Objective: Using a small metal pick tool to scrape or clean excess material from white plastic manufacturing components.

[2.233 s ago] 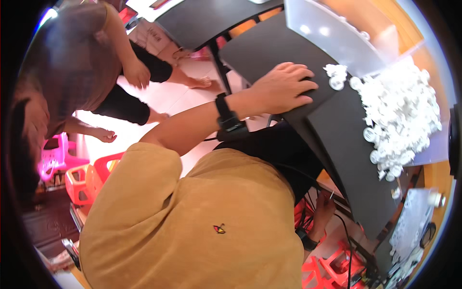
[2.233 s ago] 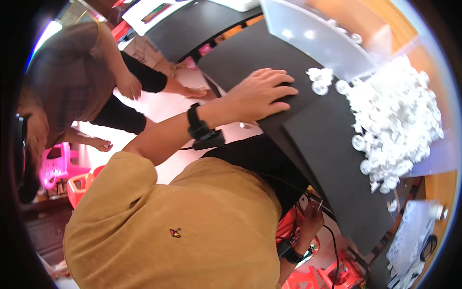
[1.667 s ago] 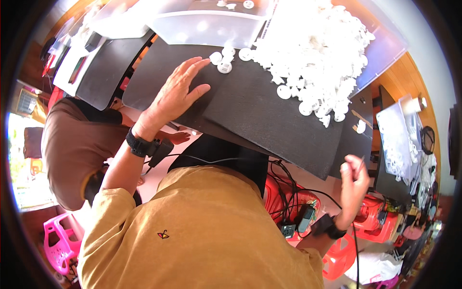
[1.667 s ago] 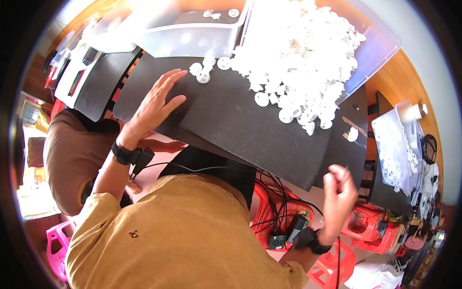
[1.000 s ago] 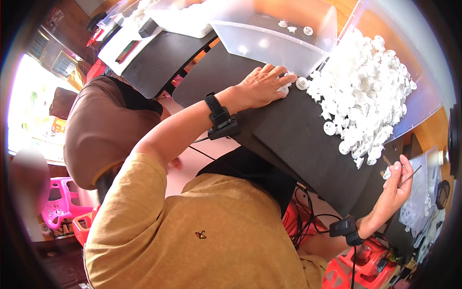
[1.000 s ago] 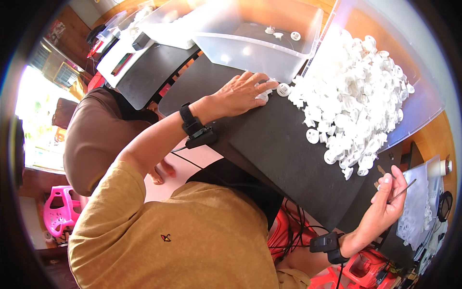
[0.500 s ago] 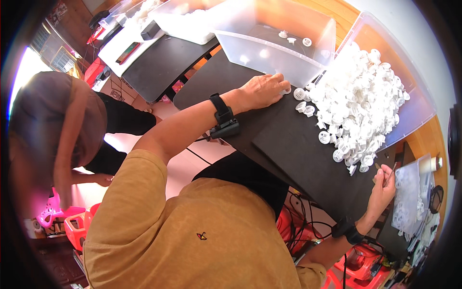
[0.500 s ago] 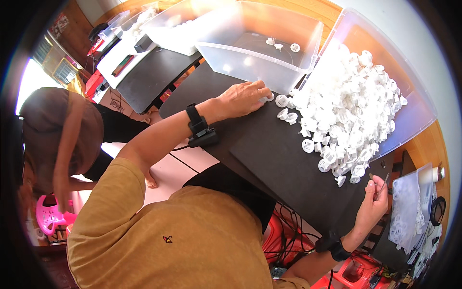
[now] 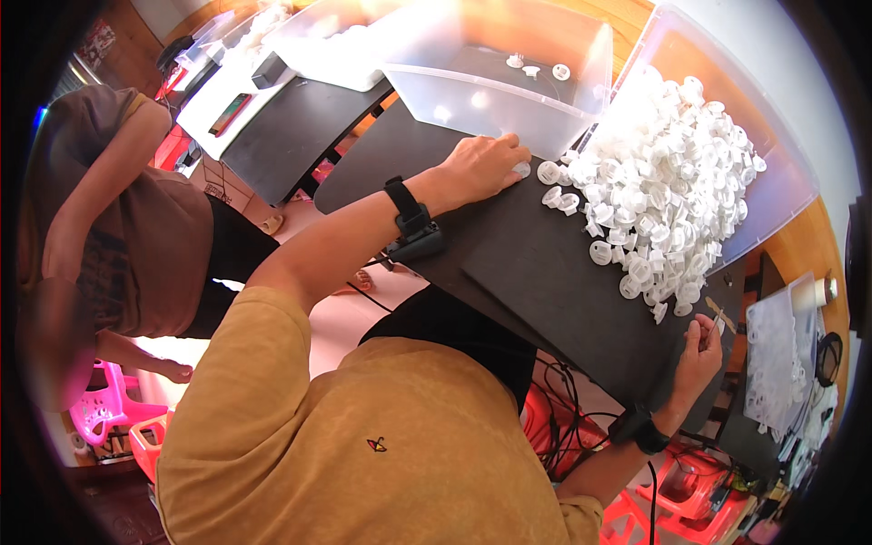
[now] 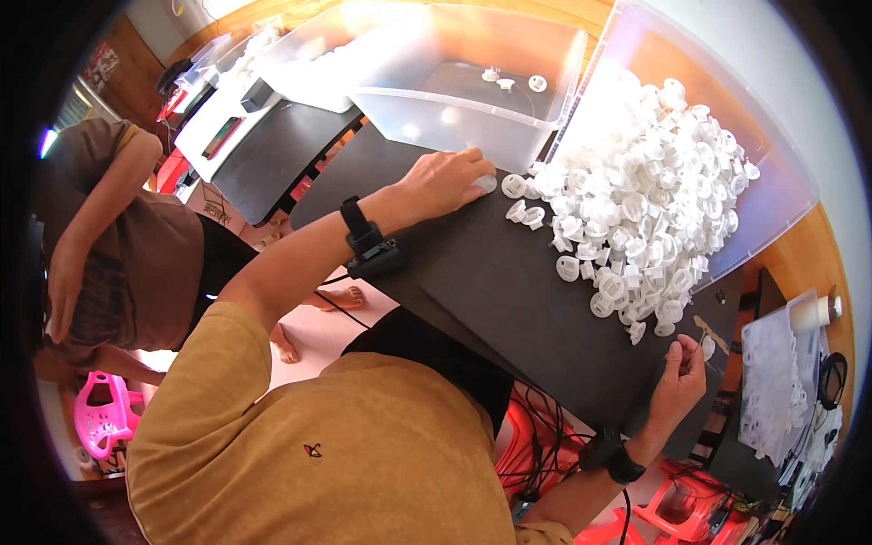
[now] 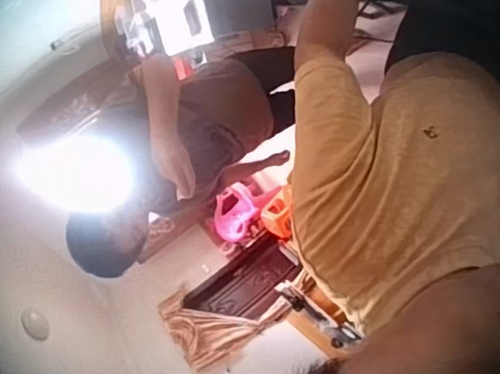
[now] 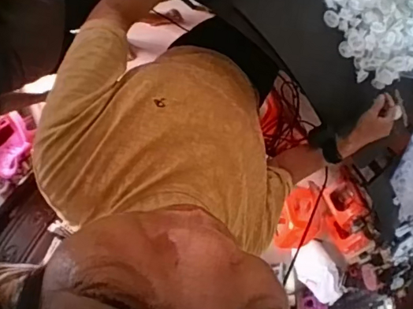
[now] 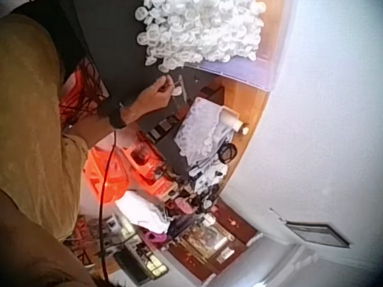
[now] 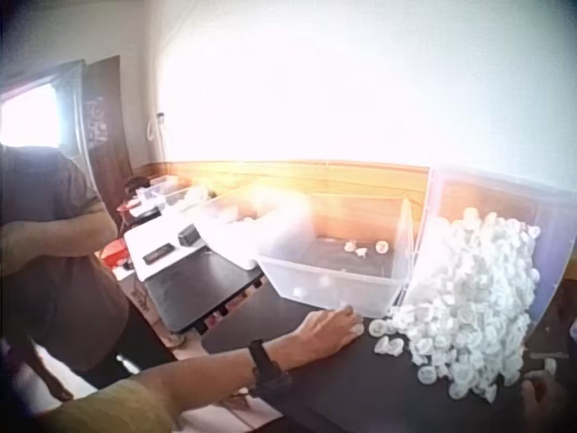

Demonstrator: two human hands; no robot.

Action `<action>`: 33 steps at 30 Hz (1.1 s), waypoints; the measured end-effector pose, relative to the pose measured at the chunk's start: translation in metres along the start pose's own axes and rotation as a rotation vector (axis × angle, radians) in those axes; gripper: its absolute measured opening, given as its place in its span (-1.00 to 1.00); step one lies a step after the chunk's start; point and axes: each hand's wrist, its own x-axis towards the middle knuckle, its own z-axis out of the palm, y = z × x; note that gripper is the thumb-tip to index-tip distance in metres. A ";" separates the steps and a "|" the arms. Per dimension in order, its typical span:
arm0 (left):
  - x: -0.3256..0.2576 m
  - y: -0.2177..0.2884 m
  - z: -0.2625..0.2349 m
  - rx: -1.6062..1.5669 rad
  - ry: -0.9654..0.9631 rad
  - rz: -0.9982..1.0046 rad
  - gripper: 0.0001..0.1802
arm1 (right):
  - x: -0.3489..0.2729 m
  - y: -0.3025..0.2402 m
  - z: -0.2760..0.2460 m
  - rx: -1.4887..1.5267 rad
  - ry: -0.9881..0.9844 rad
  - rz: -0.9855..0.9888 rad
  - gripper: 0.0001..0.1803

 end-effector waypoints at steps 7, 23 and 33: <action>-0.005 -0.003 -0.004 -0.093 0.040 -0.048 -0.72 | 0.004 0.024 -0.027 -0.053 0.090 0.071 -0.76; -0.007 0.071 0.001 -0.401 0.103 0.112 -0.75 | 0.054 0.080 -0.061 -0.487 0.182 0.223 -0.41; -0.016 0.067 0.014 -0.454 0.083 0.094 -0.57 | 0.079 0.093 -0.049 -0.311 -0.015 0.259 -0.46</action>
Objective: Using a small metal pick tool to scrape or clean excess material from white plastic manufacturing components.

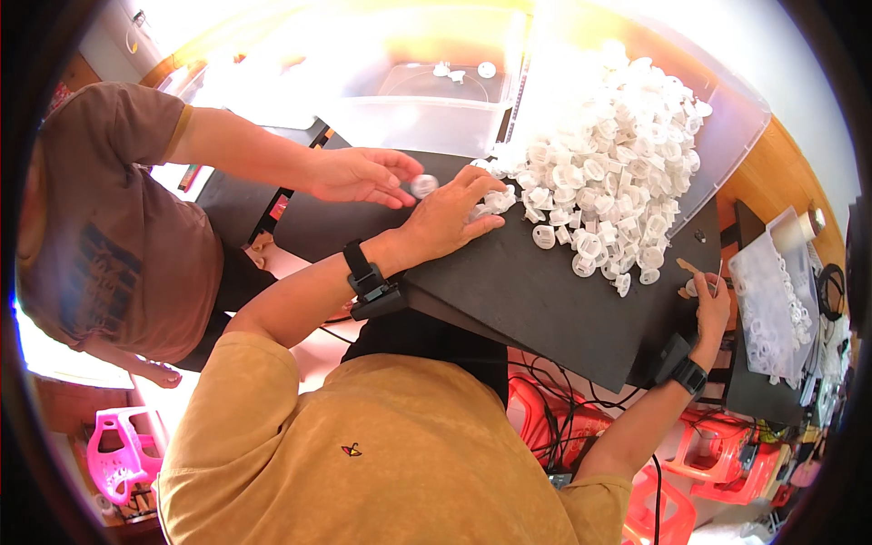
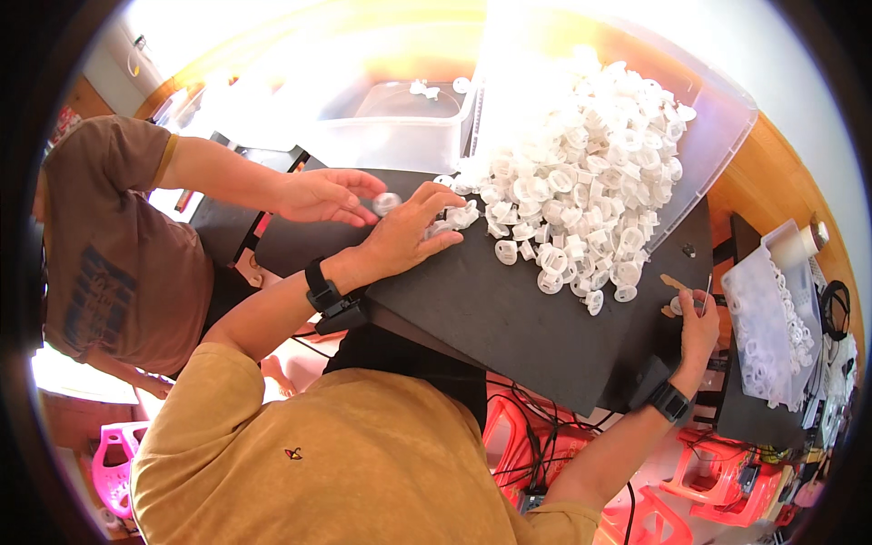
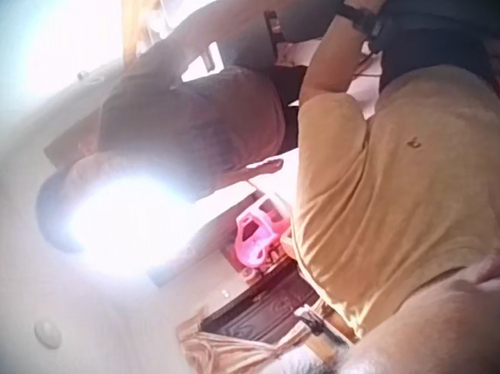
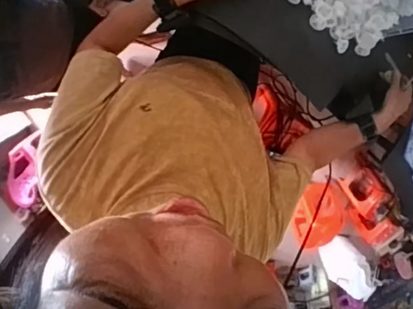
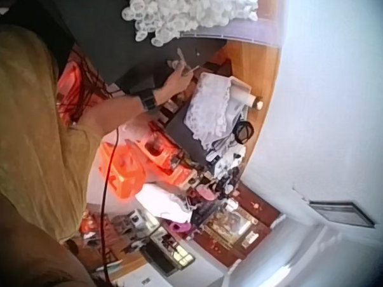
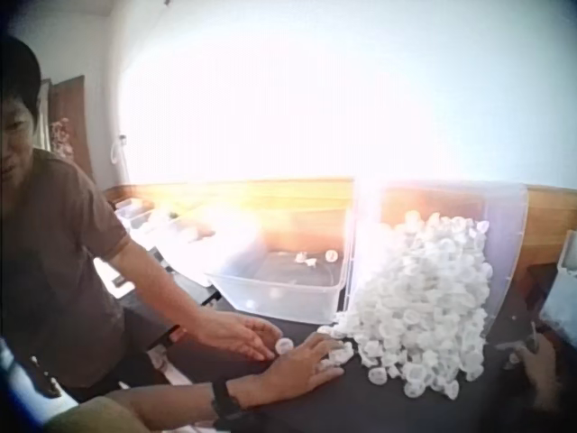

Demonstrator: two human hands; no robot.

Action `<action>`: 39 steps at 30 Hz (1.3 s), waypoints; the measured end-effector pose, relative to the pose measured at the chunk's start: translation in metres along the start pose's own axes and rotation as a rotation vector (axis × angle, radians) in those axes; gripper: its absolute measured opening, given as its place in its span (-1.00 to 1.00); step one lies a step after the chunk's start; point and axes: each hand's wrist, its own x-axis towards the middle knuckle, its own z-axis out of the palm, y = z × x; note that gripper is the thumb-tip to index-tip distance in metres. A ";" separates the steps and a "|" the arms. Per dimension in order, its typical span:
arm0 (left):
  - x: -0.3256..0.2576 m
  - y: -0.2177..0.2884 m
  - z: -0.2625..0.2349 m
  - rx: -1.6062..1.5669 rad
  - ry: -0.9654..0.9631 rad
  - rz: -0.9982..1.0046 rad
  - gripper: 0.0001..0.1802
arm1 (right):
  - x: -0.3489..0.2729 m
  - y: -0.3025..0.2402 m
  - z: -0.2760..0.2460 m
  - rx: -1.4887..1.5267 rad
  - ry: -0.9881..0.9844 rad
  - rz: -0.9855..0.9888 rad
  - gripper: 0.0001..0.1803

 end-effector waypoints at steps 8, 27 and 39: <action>0.011 0.010 -0.002 0.032 -0.041 0.076 -0.54 | -0.002 -0.015 0.006 0.197 -0.096 -0.043 -0.61; 0.000 -0.054 -0.037 0.239 -0.023 -0.083 -0.47 | -0.014 -0.026 0.020 0.250 0.019 -0.208 -0.73; 0.001 -0.067 -0.046 0.129 -0.008 0.013 -0.78 | -0.014 -0.023 0.026 0.207 0.037 -0.227 -0.81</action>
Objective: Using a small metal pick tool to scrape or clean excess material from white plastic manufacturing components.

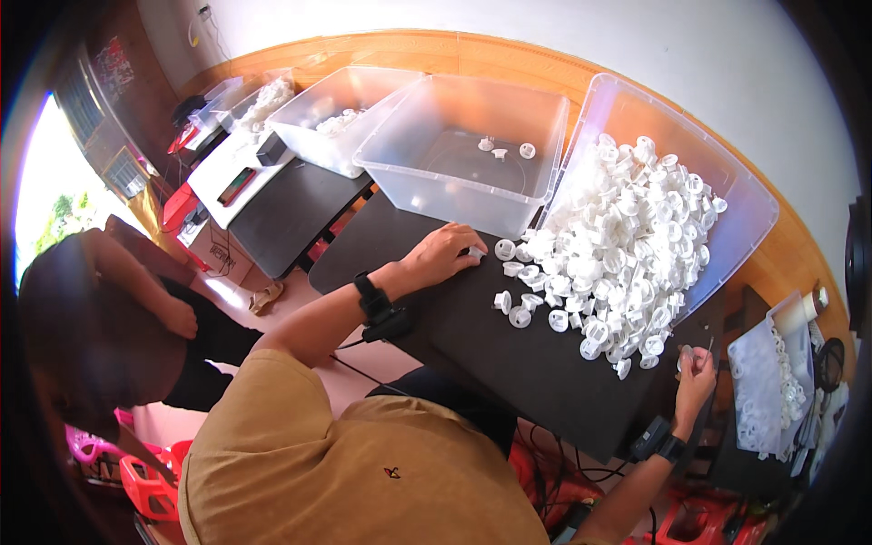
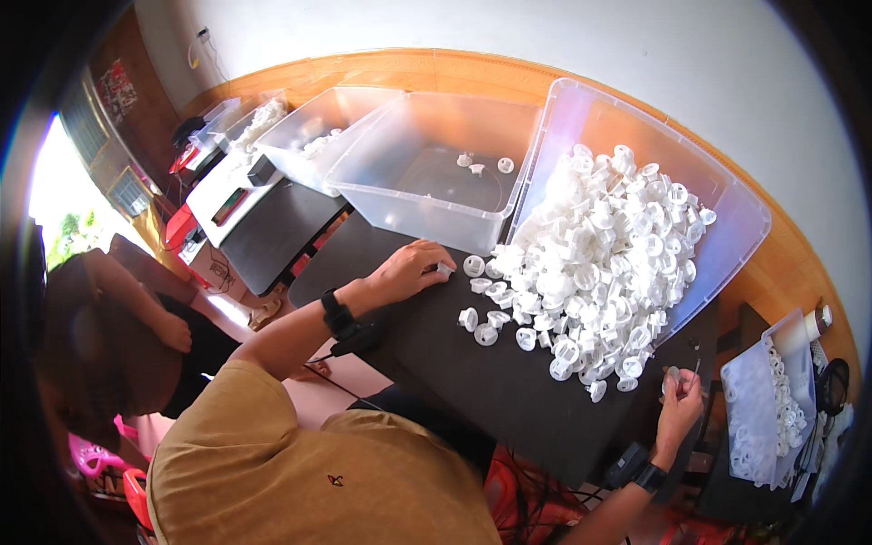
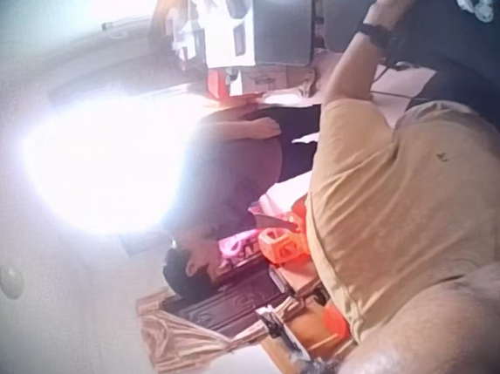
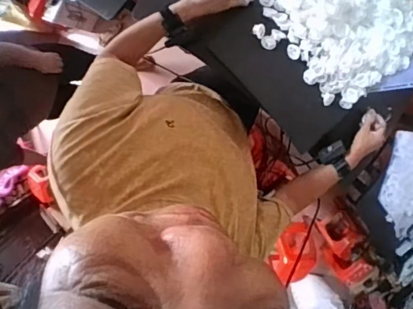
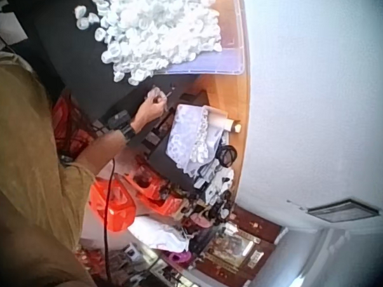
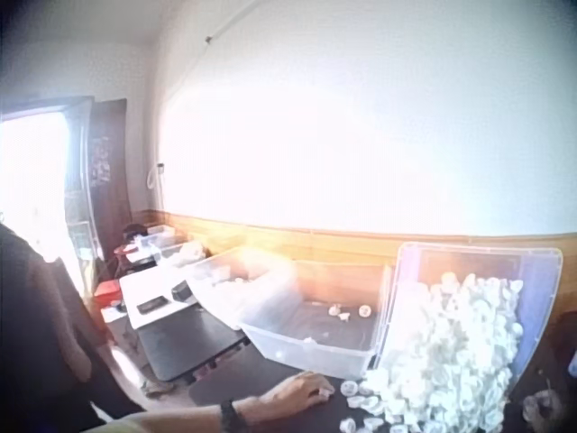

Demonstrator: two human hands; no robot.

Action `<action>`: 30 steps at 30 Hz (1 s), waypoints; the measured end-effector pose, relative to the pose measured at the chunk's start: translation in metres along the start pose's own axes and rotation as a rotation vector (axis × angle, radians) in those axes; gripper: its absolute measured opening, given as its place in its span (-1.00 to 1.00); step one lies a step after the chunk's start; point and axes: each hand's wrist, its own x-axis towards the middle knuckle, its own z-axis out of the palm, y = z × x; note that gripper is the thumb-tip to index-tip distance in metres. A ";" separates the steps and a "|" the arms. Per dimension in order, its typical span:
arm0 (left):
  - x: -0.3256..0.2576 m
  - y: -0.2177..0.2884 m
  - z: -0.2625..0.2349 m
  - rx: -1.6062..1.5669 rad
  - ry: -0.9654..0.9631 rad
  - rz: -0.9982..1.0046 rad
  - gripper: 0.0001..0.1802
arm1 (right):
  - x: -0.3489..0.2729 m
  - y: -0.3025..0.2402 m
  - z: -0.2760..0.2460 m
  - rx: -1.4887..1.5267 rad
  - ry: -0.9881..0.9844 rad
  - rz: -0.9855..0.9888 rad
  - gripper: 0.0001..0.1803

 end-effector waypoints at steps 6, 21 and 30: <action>0.006 0.014 -0.025 -0.225 -0.061 -0.056 -0.76 | 0.006 0.020 -0.008 0.112 0.189 -0.083 -0.84; -0.030 0.018 -0.091 -0.691 0.381 -0.198 -0.59 | 0.004 -0.149 -0.087 0.774 0.416 -0.086 -0.68; -0.032 -0.033 -0.121 -0.298 0.344 -0.400 -0.54 | 0.023 -0.146 0.008 0.647 -0.124 -0.078 -0.80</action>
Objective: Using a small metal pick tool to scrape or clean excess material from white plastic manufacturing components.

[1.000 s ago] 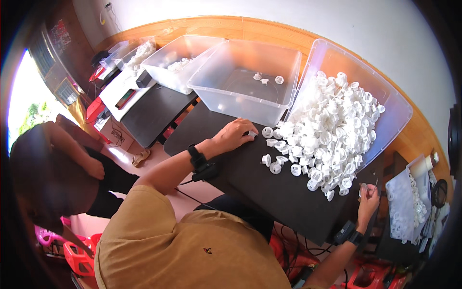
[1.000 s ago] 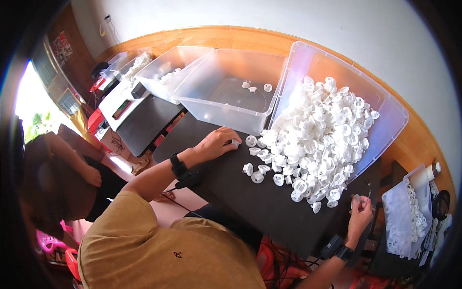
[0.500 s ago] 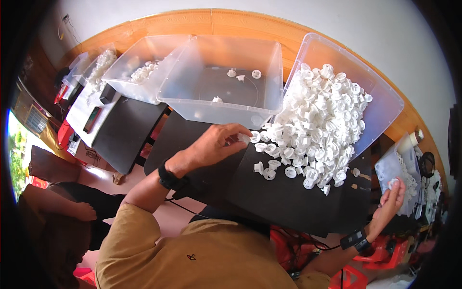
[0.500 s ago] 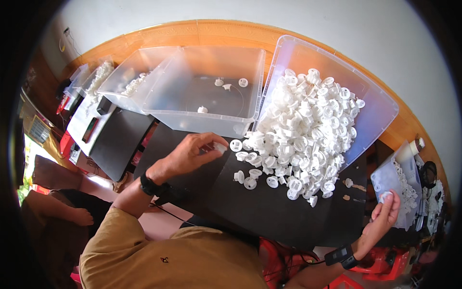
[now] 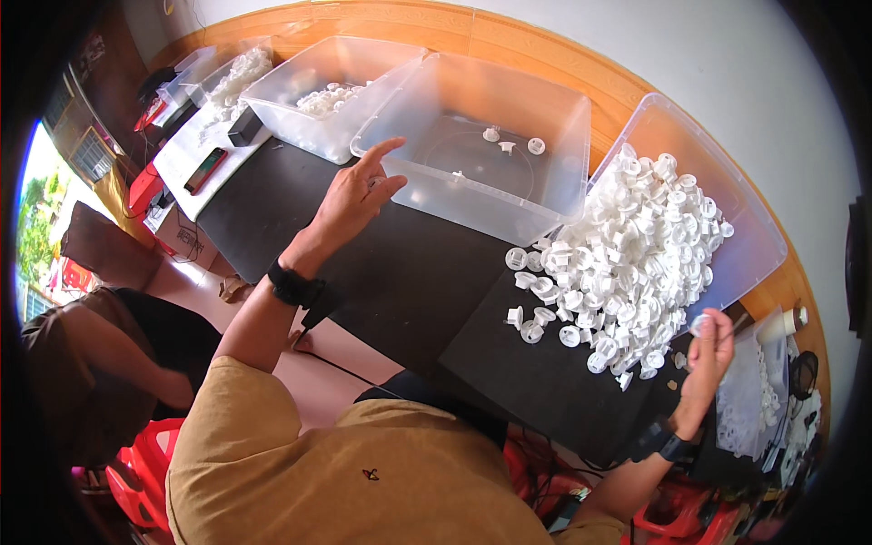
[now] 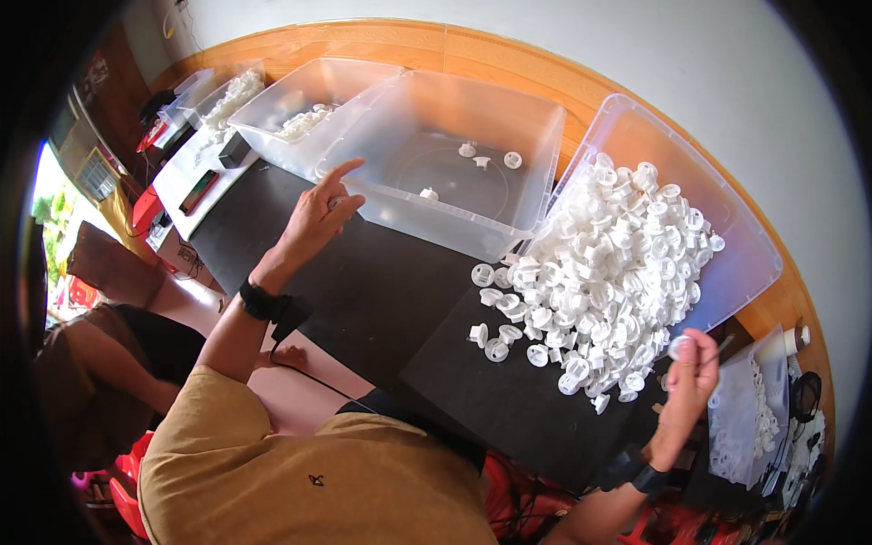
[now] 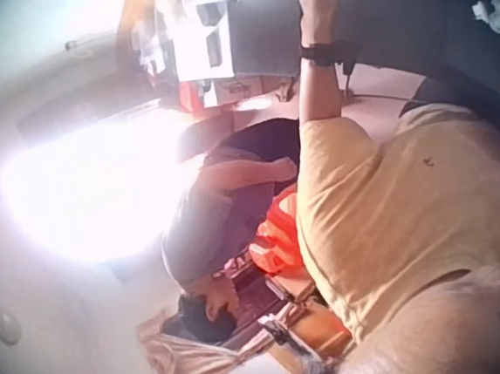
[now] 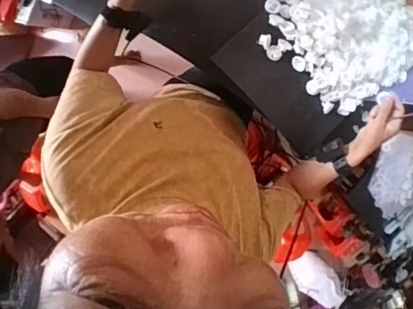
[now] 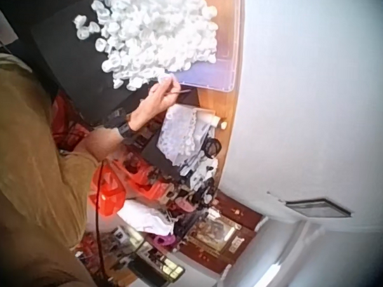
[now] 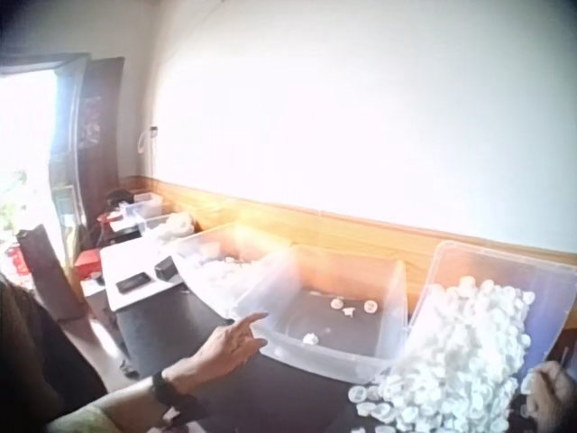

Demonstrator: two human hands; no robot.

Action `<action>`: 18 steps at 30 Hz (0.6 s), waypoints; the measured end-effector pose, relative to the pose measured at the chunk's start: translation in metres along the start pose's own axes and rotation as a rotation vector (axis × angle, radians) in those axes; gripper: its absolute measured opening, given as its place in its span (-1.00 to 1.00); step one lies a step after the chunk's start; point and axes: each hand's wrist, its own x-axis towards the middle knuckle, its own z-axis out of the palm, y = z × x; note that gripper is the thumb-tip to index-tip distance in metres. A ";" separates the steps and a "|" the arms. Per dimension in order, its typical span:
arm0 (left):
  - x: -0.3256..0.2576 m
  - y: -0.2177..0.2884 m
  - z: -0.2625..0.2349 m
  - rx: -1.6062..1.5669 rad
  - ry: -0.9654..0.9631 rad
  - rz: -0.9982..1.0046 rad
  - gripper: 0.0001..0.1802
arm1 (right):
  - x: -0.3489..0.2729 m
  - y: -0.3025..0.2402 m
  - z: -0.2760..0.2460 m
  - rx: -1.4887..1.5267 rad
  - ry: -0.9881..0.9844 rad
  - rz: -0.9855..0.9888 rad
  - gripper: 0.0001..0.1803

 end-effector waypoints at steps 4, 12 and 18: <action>0.017 -0.025 -0.004 0.159 0.081 0.112 -0.66 | -0.017 0.005 0.024 -0.128 -0.071 0.044 -0.85; 0.039 -0.030 -0.001 0.183 0.061 0.130 -0.71 | -0.028 0.024 0.021 -0.201 -0.185 0.138 -0.79; 0.033 -0.024 0.003 0.155 0.095 0.085 -0.70 | -0.024 0.014 0.027 -0.193 -0.192 0.122 -0.79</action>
